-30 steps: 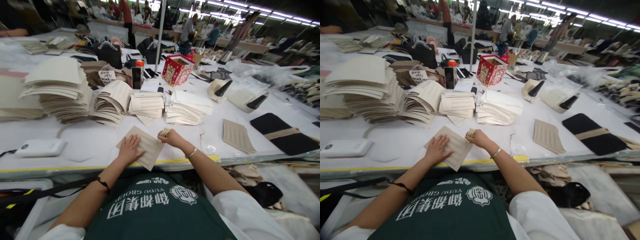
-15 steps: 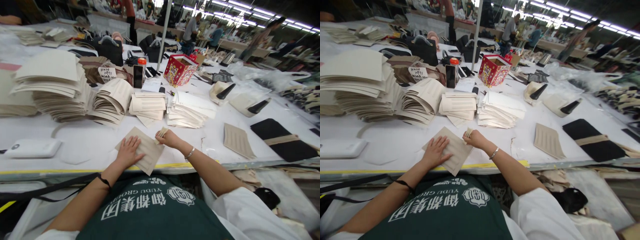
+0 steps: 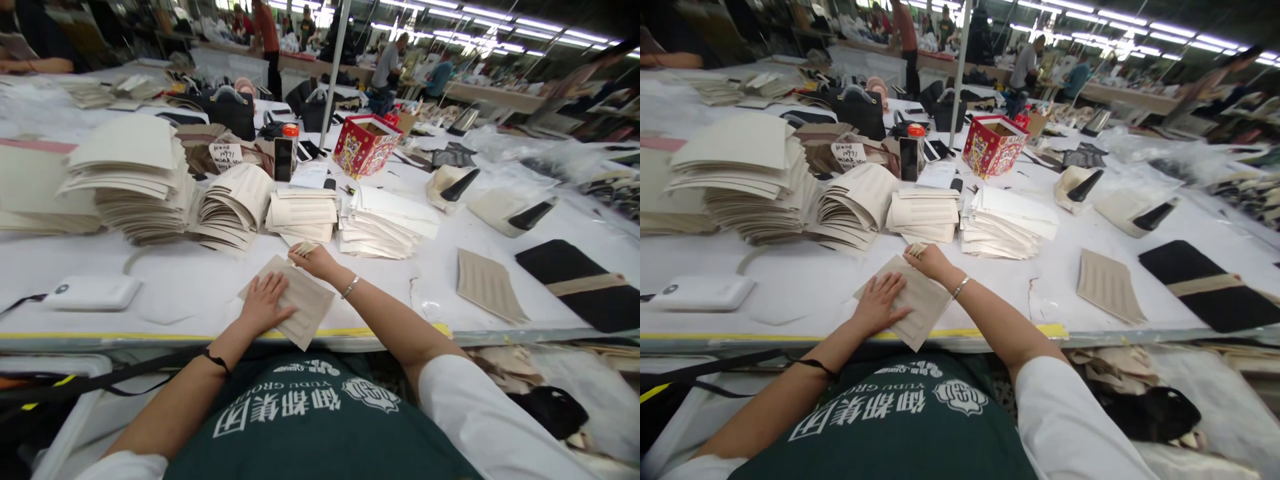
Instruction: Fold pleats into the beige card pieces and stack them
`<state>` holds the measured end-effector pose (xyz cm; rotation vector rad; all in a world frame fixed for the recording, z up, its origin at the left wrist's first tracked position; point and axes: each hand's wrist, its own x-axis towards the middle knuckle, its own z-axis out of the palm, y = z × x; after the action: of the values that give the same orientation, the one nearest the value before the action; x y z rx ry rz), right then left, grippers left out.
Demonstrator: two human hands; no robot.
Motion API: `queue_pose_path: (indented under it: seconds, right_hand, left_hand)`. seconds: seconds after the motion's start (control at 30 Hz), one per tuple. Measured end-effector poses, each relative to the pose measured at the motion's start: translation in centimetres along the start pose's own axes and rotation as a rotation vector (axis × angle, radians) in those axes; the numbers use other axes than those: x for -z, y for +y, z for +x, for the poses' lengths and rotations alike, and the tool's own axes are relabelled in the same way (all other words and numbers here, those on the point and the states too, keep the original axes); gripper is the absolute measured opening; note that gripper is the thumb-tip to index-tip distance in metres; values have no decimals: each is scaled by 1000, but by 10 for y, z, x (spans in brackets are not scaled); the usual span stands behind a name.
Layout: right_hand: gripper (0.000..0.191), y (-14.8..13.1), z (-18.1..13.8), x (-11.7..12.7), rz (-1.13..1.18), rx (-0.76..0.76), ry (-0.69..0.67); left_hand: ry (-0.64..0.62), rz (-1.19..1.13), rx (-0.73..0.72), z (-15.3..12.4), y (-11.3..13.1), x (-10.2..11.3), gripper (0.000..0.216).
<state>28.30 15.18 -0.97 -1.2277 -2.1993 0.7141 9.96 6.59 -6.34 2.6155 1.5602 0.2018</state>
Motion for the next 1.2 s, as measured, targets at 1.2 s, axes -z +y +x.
queue_pose_path:
  seconds: [1.2]
  right_hand:
    - [17,-17,-35,-23,-305,76,-112]
  left_hand:
    - [-118,-57,-128,-7,-17,8,84]
